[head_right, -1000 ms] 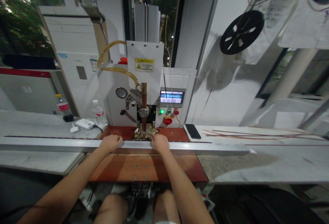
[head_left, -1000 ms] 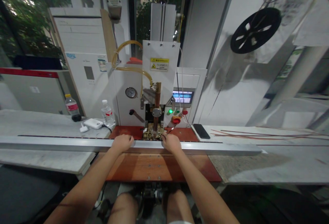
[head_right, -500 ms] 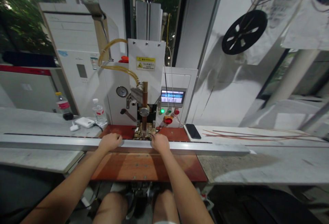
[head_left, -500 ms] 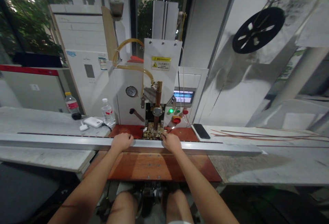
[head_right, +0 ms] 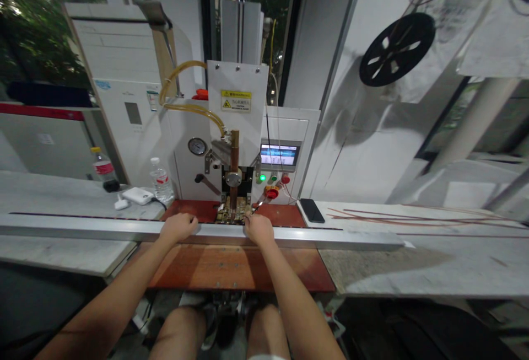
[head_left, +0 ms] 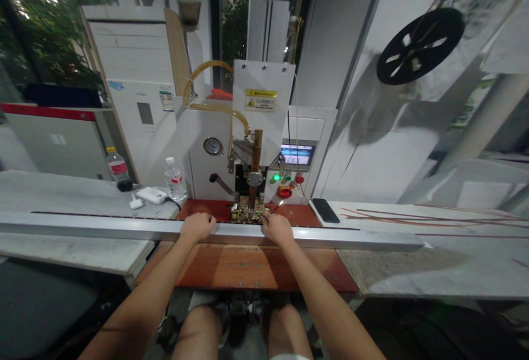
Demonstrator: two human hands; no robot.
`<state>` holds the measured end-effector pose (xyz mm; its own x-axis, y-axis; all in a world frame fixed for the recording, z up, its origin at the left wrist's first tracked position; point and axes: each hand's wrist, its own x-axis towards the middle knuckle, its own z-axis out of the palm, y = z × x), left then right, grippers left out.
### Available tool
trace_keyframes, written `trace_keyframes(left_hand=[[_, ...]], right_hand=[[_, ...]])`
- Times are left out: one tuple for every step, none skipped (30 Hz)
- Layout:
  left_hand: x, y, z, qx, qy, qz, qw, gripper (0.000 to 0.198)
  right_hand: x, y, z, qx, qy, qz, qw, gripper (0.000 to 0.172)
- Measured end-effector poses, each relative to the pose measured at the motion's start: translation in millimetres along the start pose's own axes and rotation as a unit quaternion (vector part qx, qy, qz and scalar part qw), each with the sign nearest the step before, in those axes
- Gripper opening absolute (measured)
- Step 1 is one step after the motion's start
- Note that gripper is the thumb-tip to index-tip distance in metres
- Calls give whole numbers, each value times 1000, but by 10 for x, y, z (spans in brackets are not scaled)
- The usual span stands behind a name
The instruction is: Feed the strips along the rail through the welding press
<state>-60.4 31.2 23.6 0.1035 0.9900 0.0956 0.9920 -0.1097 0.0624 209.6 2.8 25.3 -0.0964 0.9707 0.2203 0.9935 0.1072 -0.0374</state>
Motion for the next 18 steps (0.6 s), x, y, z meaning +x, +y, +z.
trace_keyframes(left_hand=[[-1, -1, 1, 2, 2, 0, 1000, 50], [-2, -1, 2, 4, 4, 0, 1000, 50], [-3, -1, 3, 6, 6, 0, 1000, 50], [-5, 1, 3, 6, 6, 0, 1000, 50], [-6, 3, 3, 6, 5, 0, 1000, 50], [-8, 5, 1, 5, 4, -1, 1000, 50], [-11, 8, -1, 5, 3, -2, 1000, 50], [-13, 11, -3, 5, 3, -2, 1000, 50], [-16, 13, -5, 5, 3, -3, 1000, 50], [-18, 15, -8, 5, 4, -2, 1000, 50], [-20, 16, -10, 5, 6, -2, 1000, 50], [-21, 16, -12, 4, 6, -3, 1000, 50], [-22, 17, -14, 3, 5, -3, 1000, 50], [-22, 18, -16, 3, 5, -2, 1000, 50], [-22, 19, -18, 3, 4, -2, 1000, 50], [-22, 20, -19, 3, 5, -2, 1000, 50], [-21, 21, -20, 3, 5, -3, 1000, 50], [-20, 23, -21, 4, 4, -5, 1000, 50]], right_hand=[[-2, 0, -1, 0, 0, 1, 1000, 38], [-3, 1, -1, 0, 0, 2, 1000, 38], [-4, 2, -2, 0, 0, 2, 1000, 38], [-4, 3, -2, -1, 0, 1, 1000, 38], [-3, 4, -1, -2, 2, 1, 1000, 37], [-2, 5, 0, -3, 5, 0, 1000, 37], [-1, 5, 1, -4, 6, 0, 1000, 37], [0, 4, 1, -4, 7, 0, 1000, 37], [1, 3, -1, -2, 6, 0, 1000, 37], [1, 1, -3, 0, 3, 1, 1000, 38], [0, -1, -8, 3, -1, 1, 1000, 38], [-2, -4, -14, 6, -4, 1, 1000, 38], [-4, -7, -20, 8, -7, 1, 1000, 38], [-7, -10, -28, 9, -8, 2, 1000, 38], [-10, -13, -35, 9, -9, 3, 1000, 38], [-12, -17, -42, 9, -11, 4, 1000, 37], [-15, -20, -47, 9, -12, 6, 1000, 38], [-17, -23, -51, 10, -15, 8, 1000, 38]])
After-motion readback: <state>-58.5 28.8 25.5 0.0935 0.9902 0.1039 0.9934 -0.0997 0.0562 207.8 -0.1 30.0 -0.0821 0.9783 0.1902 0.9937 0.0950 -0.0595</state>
